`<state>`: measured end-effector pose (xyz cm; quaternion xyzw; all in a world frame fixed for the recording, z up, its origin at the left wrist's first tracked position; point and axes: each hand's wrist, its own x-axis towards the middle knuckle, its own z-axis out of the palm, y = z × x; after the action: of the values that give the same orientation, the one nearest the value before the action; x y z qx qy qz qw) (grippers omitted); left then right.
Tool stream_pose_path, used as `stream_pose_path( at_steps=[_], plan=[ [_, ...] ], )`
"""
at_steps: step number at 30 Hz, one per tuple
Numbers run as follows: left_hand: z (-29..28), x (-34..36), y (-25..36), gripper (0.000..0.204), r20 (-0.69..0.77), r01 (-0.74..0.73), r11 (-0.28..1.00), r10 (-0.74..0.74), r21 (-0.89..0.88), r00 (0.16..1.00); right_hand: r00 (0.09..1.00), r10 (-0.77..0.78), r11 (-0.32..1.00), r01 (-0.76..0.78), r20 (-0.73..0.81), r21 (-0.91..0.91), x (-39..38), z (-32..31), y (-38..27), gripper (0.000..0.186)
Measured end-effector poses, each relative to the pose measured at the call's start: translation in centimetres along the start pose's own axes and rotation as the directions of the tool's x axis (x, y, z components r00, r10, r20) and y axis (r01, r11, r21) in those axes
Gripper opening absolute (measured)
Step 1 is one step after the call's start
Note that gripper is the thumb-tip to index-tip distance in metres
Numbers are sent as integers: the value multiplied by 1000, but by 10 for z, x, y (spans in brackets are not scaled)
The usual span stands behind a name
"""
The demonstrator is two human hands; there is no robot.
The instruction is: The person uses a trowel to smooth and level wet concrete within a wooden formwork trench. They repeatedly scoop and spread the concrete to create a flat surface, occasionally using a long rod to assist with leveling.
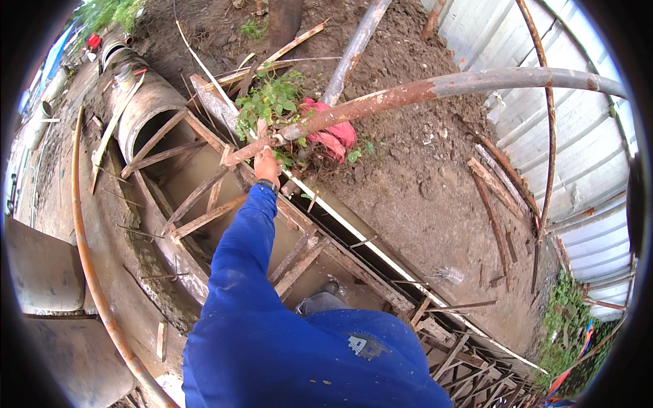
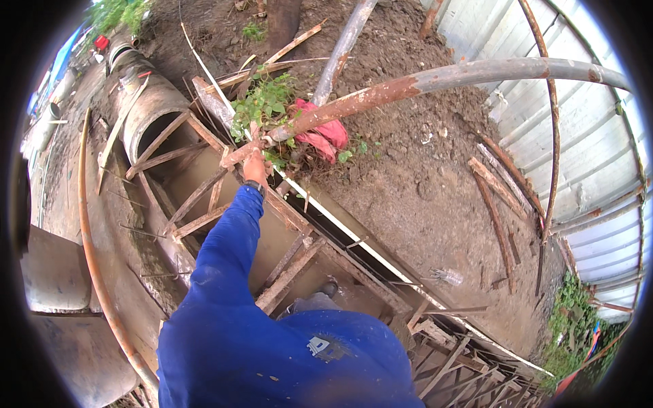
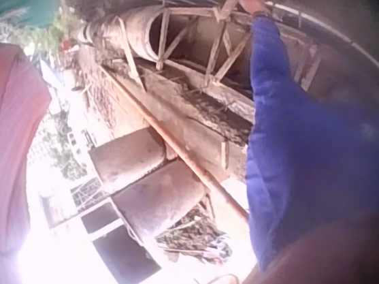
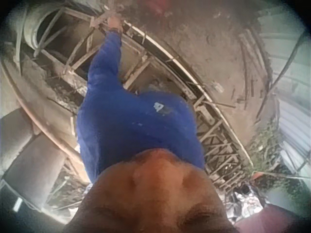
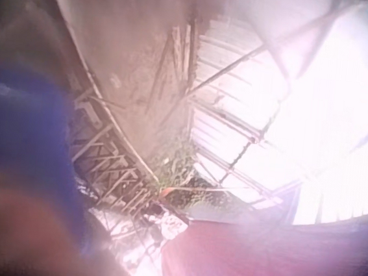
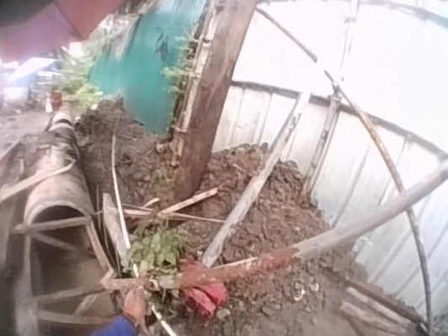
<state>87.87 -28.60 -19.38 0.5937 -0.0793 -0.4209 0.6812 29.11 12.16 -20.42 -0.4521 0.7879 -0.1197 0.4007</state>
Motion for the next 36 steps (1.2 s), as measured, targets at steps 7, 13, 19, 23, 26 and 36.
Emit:
stream_pose_path(
  at_steps=[7,13,19,23,26,36],
  plan=[
    [36,9,7,29,33,109,981,-105,-158,994,998,66,998,-66,-19,-5,-16,2,16,60],
    [34,29,1,26,16,75,976,-73,-204,997,993,120,993,-119,-19,15,-36,9,37,60],
    [36,37,-5,27,45,73,974,-65,-216,997,986,161,987,-161,-43,20,-63,13,67,60],
    [27,38,-10,23,125,136,985,-122,-110,985,984,175,984,-175,-36,-9,-72,14,89,60],
    [-27,92,4,25,125,-426,863,407,271,905,981,188,976,-191,36,105,-58,25,55,61],
    [160,-91,118,23,507,-966,253,827,49,242,939,330,896,-344,95,282,-68,49,74,35]
  ],
)
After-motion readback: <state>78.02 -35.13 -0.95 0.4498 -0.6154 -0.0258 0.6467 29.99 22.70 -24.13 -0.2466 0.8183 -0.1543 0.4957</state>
